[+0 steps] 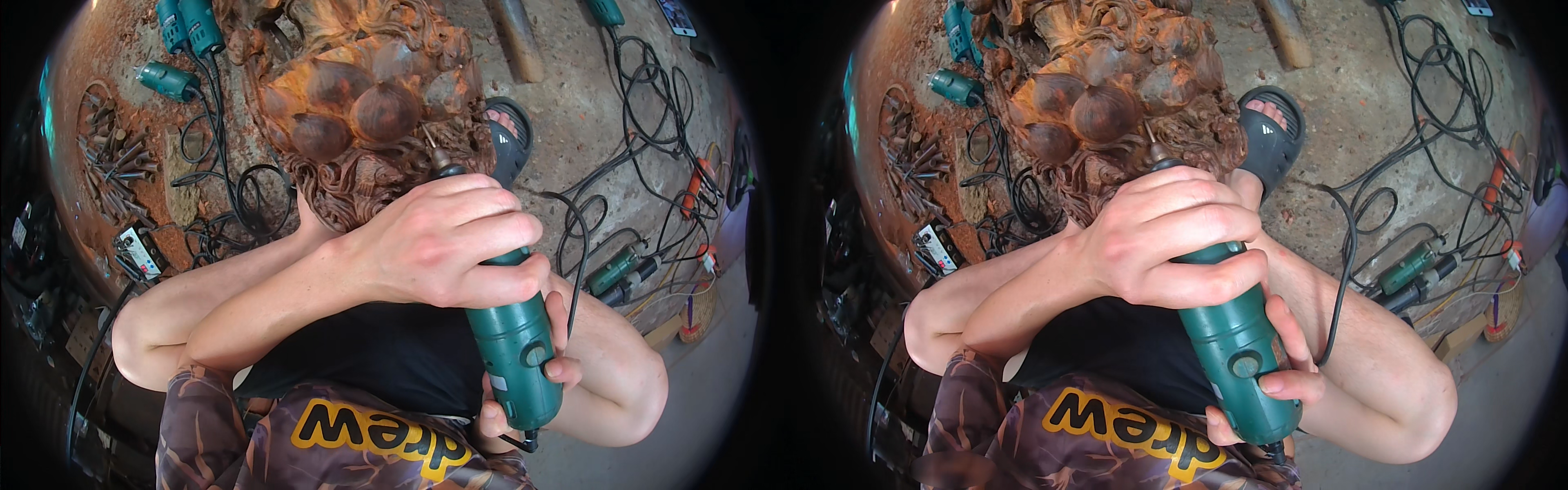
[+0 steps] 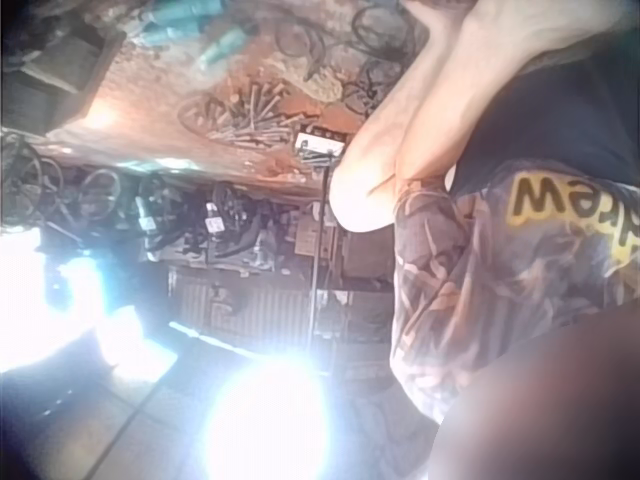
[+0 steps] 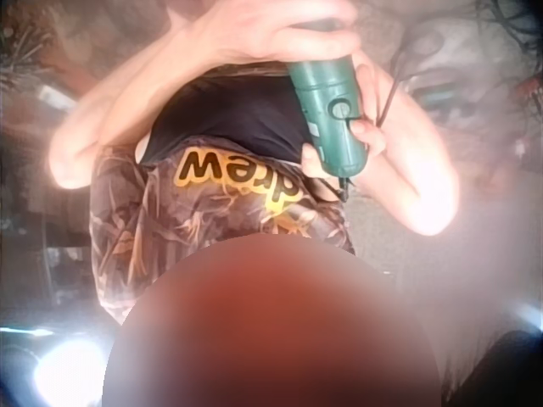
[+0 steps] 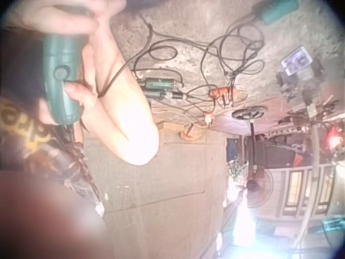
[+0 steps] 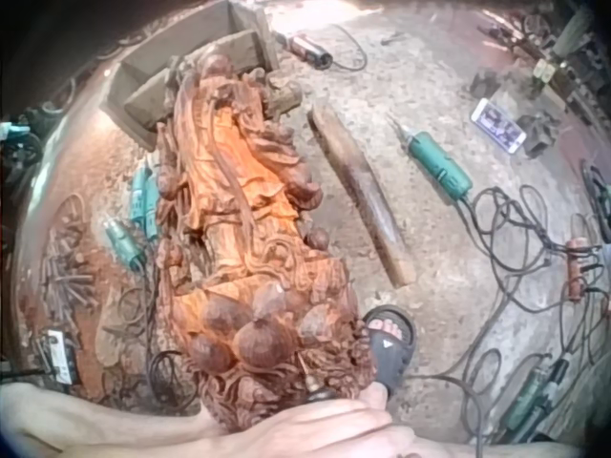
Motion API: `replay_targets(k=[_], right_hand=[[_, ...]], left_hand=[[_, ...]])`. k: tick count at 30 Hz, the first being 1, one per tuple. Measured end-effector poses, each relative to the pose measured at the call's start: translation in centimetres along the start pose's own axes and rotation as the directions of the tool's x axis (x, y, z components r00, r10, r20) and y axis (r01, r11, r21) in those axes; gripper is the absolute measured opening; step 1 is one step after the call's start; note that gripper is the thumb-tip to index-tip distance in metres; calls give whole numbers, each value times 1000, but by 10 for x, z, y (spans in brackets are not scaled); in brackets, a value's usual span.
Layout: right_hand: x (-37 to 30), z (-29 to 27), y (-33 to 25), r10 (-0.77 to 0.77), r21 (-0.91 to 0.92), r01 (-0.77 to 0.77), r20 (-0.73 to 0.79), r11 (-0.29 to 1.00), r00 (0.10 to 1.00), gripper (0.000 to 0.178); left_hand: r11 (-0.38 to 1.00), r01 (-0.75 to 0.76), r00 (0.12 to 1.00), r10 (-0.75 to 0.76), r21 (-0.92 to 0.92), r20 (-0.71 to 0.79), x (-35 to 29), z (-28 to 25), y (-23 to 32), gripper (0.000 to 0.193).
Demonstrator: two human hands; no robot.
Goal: The person uses a rotary carving tool to shape and detail a large wooden sculpture. They switch between different rotary tools and bits to refine the surface and add texture to the wood piece.
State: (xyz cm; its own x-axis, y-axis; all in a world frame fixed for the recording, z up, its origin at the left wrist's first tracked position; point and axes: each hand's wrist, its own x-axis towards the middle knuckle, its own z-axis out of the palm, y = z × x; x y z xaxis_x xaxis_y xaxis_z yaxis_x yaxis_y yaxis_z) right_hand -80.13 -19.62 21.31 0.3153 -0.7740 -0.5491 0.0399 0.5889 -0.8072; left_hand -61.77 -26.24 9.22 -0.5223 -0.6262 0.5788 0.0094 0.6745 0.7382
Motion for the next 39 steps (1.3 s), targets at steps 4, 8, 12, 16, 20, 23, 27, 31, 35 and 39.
replay_targets(k=[4,8,12,16,20,23,27,31,35,39], right_hand=[[2,-7,-11,39,34,-40,26,999,999,86],[3,-9,-16,56,51,-58,48,997,997,86],[3,-11,-18,78,67,-82,61,994,995,86],[3,-11,-19,86,75,-91,68,993,994,86],[3,-12,-20,96,80,-101,71,992,993,87],[3,-11,-20,105,79,-111,75,991,992,87],[3,-11,-20,113,79,-119,78,990,991,87],[3,-13,-22,126,84,-132,82,988,989,87],[4,-14,-24,145,82,-152,89,985,985,88],[5,-14,-26,158,83,-167,103,982,982,88]], left_hand=[[1000,5,1000,-5,-5,15,0,0,0,30],[1000,-9,1000,9,-3,12,0,0,-1,31],[1000,-2,1000,2,13,9,-1,1,0,30],[1000,-4,1000,4,-12,2,0,2,-1,32],[1000,5,1000,-6,14,22,-1,0,-1,27],[1000,19,1000,-19,3,24,-1,1,-1,25],[1000,18,1000,-18,-2,24,0,2,-1,25],[1000,14,999,-14,-1,30,-1,0,0,27],[1000,3,1000,-2,-20,24,0,2,-1,31],[1000,2,999,-1,-22,35,0,2,-1,30]])
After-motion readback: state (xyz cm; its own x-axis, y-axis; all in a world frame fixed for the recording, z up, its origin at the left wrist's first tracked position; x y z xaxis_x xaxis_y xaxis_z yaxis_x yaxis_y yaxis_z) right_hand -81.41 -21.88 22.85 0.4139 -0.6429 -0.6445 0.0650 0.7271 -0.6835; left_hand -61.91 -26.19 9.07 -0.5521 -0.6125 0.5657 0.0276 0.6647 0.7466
